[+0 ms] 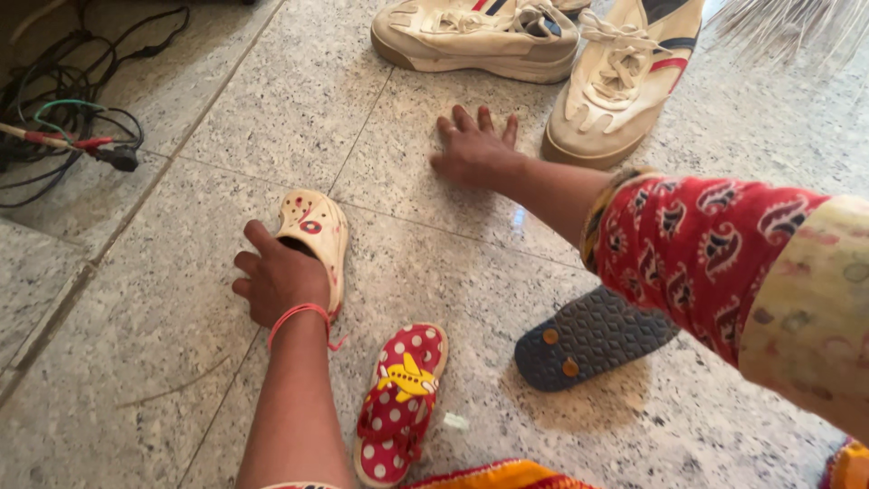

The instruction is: The person sits on a tiled floor and organizes a collection of footwear. They pick up various shoes, including sneakers, sandals, and slippers, inspect them, and place them into a wooden shoe rack. The person handles each item individually, turning them over and adjusting their position before storing them.

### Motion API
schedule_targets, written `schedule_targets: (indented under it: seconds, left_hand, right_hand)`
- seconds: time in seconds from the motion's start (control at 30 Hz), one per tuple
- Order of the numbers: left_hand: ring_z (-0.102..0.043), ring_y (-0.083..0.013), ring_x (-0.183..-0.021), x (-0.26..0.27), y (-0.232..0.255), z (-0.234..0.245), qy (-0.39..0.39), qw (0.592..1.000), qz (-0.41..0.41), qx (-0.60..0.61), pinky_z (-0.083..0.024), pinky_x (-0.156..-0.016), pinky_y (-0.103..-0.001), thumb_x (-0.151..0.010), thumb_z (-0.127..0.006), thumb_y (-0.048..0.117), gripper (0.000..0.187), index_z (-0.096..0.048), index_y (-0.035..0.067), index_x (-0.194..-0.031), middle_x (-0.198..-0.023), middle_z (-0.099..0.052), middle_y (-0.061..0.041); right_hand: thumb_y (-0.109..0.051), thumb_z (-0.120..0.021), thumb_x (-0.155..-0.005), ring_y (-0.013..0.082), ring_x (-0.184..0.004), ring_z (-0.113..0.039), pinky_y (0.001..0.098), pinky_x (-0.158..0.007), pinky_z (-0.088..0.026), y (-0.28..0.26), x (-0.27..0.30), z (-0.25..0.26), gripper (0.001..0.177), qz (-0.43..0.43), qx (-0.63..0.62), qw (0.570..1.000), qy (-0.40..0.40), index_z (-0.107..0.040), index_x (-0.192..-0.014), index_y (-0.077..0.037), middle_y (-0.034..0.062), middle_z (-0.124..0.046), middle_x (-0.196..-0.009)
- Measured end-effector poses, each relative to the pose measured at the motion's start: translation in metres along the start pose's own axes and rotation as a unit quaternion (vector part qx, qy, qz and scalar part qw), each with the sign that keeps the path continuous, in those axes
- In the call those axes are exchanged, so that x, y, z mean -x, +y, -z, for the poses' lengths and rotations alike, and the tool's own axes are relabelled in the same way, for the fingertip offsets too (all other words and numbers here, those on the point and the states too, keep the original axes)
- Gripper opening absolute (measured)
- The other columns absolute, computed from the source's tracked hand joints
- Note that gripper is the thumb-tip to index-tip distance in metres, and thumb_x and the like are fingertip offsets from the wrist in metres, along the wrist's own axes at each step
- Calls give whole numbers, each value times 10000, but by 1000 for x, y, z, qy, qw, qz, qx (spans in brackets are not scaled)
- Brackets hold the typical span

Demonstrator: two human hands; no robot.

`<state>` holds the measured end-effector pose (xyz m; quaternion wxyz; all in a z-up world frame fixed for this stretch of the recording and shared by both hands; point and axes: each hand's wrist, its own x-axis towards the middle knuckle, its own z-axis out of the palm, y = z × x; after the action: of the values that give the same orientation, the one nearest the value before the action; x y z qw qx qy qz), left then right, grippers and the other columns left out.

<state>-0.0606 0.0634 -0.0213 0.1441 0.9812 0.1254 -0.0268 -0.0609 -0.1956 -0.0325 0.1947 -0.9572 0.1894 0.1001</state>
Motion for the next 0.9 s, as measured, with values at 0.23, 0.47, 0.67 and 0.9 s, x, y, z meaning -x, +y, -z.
schedule_targets:
  seconds: [0.23, 0.47, 0.67, 0.9]
  left_hand:
    - [-606, -480, -1105, -6, 8, -4, 46, 999, -4, 3, -552, -820, -563, -1034, -575, 313, 507, -322, 197, -1456, -1352, -434, -224]
    - [-616, -468, -1150, 0, 40, -18, 59, 996, 28, 58, -562, -820, -558, -1019, -577, 277, 578, -296, 131, -1503, -1386, -438, -225]
    - [-421, -477, -1324, 1, 69, -29, 259, 953, -144, 64, -375, -1015, -652, -946, -609, 133, 690, -304, 41, -1558, -1508, -378, -271]
    - [-386, -426, -1455, -6, 122, -56, 249, 892, -374, 50, -345, -1154, -584, -954, -603, 69, 570, -437, 18, -1496, -1542, -397, -217]
  right_hand:
    - [-363, -474, -1068, 348, -1617, -217, 612, -1335, -49, -8, 13, 11, 608, 11, 82, 997, 3, -343, -1647, -231, 93, -270, -1735]
    - [-381, -423, -1014, 428, -1489, -137, 701, -1134, -108, -9, 4, -10, 623, 27, 83, 994, 68, -224, -1577, -206, 109, -142, -1651]
    - [-348, -455, -1007, 376, -1532, -220, 700, -1189, -161, 9, 9, -14, 618, 57, 88, 991, 81, -315, -1597, -232, 80, -235, -1673]
    - [-377, -523, -954, 346, -1514, -232, 630, -1202, -181, 18, 9, -7, 624, 79, 66, 991, 90, -369, -1555, -308, 47, -263, -1654]
